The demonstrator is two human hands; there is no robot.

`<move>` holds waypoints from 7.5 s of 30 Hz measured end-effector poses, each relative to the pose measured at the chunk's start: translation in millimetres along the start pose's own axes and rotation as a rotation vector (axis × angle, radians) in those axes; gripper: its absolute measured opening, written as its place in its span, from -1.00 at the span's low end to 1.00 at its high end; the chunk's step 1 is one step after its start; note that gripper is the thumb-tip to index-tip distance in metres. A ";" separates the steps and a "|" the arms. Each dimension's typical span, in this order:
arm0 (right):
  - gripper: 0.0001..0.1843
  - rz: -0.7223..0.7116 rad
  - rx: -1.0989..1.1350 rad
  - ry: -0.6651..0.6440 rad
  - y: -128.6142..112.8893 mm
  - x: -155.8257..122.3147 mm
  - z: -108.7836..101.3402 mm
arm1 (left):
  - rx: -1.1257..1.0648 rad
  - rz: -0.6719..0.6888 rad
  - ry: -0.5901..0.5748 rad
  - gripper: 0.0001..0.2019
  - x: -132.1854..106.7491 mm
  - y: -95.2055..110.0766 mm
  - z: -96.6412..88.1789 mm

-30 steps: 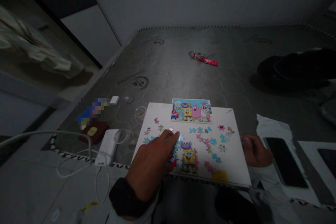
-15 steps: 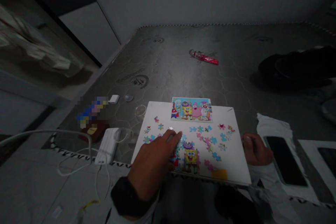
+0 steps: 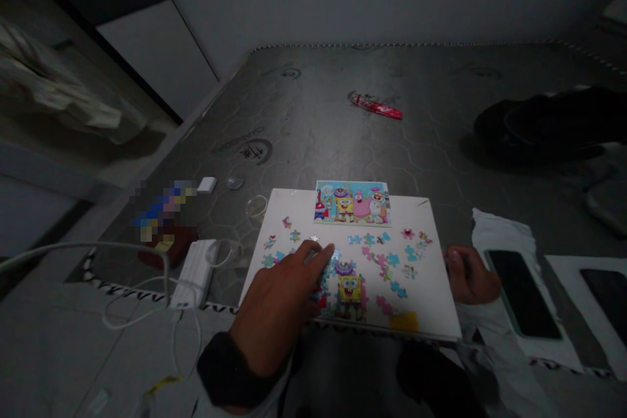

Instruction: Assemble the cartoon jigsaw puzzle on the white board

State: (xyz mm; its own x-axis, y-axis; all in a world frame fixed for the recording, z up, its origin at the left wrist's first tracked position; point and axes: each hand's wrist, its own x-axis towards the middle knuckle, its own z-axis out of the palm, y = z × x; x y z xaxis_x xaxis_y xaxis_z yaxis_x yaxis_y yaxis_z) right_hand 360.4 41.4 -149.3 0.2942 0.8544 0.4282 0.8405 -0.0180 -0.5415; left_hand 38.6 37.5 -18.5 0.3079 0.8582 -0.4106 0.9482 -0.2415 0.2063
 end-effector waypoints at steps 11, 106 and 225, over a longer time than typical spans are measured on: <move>-0.54 -0.024 0.001 0.009 2.3 0.1 0.0 | -0.022 0.012 0.029 -0.13 -2.6 0.2 0.6; -0.51 0.023 0.029 -0.027 4.3 0.4 0.0 | 0.039 -0.331 0.122 -0.83 1.0 -17.9 -10.6; -0.51 0.024 0.009 -0.033 2.8 1.1 -1.3 | 0.028 -0.360 0.095 -0.76 1.3 -17.2 -13.1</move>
State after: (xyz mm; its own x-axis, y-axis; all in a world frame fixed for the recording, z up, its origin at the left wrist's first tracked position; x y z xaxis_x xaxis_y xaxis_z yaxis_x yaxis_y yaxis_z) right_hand 363.7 41.6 -149.4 0.2989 0.8706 0.3908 0.8292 -0.0342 -0.5579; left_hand 21.6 48.7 -11.0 -0.0535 0.9282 -0.3681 0.9966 0.0728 0.0388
